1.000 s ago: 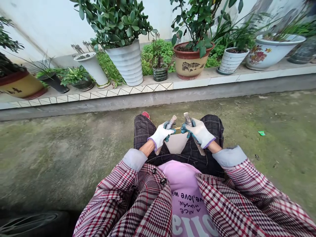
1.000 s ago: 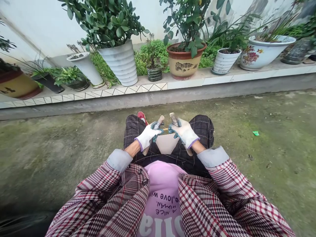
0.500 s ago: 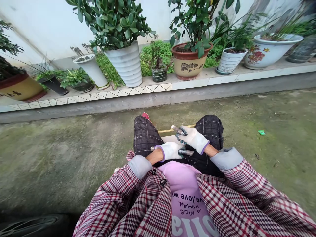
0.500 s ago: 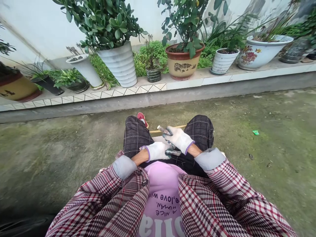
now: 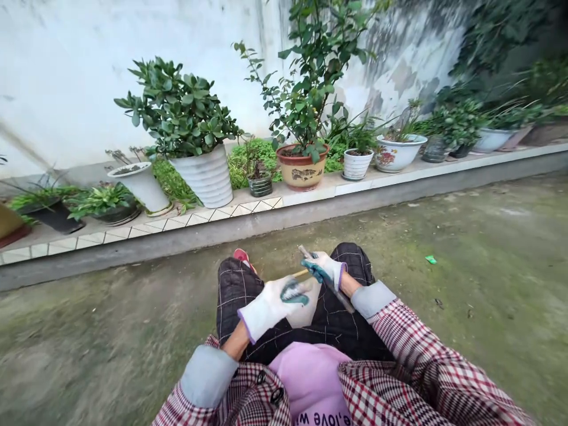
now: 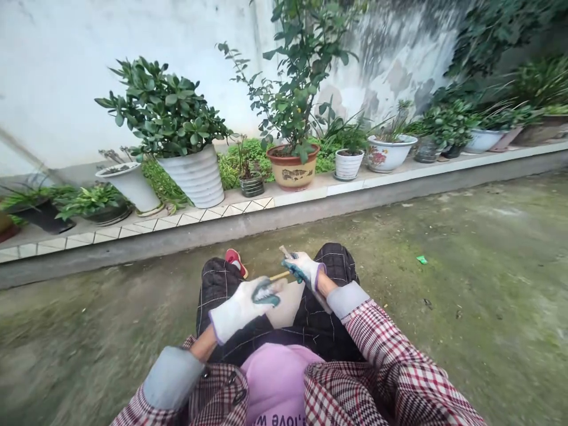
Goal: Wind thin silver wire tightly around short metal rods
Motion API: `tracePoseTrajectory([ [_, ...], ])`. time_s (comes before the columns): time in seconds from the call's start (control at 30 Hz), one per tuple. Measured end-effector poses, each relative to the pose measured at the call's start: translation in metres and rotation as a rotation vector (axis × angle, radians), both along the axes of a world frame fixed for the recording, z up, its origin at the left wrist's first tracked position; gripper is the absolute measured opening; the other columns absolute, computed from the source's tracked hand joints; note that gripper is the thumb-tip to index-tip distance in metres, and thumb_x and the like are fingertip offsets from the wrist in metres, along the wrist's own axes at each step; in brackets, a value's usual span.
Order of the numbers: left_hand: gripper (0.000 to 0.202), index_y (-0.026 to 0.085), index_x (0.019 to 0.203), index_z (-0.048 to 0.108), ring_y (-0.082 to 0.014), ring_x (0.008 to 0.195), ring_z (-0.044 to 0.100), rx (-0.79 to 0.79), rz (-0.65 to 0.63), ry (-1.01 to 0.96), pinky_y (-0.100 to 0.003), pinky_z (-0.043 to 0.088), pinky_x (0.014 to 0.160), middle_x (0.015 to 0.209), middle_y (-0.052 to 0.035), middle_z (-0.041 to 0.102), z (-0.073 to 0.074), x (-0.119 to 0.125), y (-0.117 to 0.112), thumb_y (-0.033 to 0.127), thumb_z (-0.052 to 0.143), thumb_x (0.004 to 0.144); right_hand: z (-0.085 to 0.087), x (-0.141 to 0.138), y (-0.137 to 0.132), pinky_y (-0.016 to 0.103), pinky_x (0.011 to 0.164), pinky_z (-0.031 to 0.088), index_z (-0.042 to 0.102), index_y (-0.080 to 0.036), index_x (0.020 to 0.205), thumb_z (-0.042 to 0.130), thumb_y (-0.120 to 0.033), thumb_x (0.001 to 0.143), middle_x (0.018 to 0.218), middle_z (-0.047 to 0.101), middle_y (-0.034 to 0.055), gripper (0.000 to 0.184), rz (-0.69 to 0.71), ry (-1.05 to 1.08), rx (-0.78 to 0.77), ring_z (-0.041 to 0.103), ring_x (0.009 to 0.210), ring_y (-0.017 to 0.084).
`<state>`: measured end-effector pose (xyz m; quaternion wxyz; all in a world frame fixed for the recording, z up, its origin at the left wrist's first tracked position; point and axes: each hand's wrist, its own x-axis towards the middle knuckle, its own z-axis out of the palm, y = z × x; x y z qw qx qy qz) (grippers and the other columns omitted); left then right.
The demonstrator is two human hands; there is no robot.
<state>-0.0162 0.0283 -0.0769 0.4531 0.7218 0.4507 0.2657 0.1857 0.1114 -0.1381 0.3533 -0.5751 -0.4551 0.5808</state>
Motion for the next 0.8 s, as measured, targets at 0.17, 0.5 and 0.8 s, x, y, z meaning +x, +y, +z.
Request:
tracePoseTrajectory([
  [0.17, 0.055, 0.019, 0.117, 0.056, -0.0063, 0.043, 0.04, -0.115, 0.232, -0.429, -0.02, 0.036, 0.041, 0.063, 0.0065, 0.053, 0.01, -0.016, 0.013, 0.037, 0.072, 0.068, -0.002, 0.011, 0.006, 0.019, 0.032, 0.025, 0.047, -0.02, 0.071, 0.071, -0.033, 0.073, 0.051, 0.044, -0.0068, 0.028, -0.027, 0.182, -0.053, 0.032, 0.036, 0.005],
  [0.5, 0.033, 0.018, 0.096, 0.058, -0.002, 0.029, 0.022, -0.436, 0.258, -1.106, -0.015, 0.021, 0.027, 0.05, 0.0105, 0.039, -0.002, -0.051, 0.053, 0.048, 0.066, 0.084, 0.019, 0.037, 0.016, 0.018, 0.033, 0.022, 0.044, -0.02, 0.072, 0.077, -0.034, 0.069, 0.05, 0.041, -0.009, 0.036, -0.189, 0.341, 0.005, 0.028, 0.036, 0.003],
  [0.8, 0.03, 0.017, 0.08, 0.055, -0.003, 0.027, 0.028, -0.47, 0.532, -1.259, -0.016, 0.022, 0.029, 0.05, 0.0079, 0.041, -0.003, -0.106, 0.084, 0.043, 0.05, 0.095, 0.036, 0.08, 0.031, 0.018, 0.031, 0.021, 0.042, -0.021, 0.071, 0.082, -0.03, 0.065, 0.047, 0.041, -0.0101, 0.041, -0.328, 0.35, 0.133, 0.028, 0.034, 0.003],
])
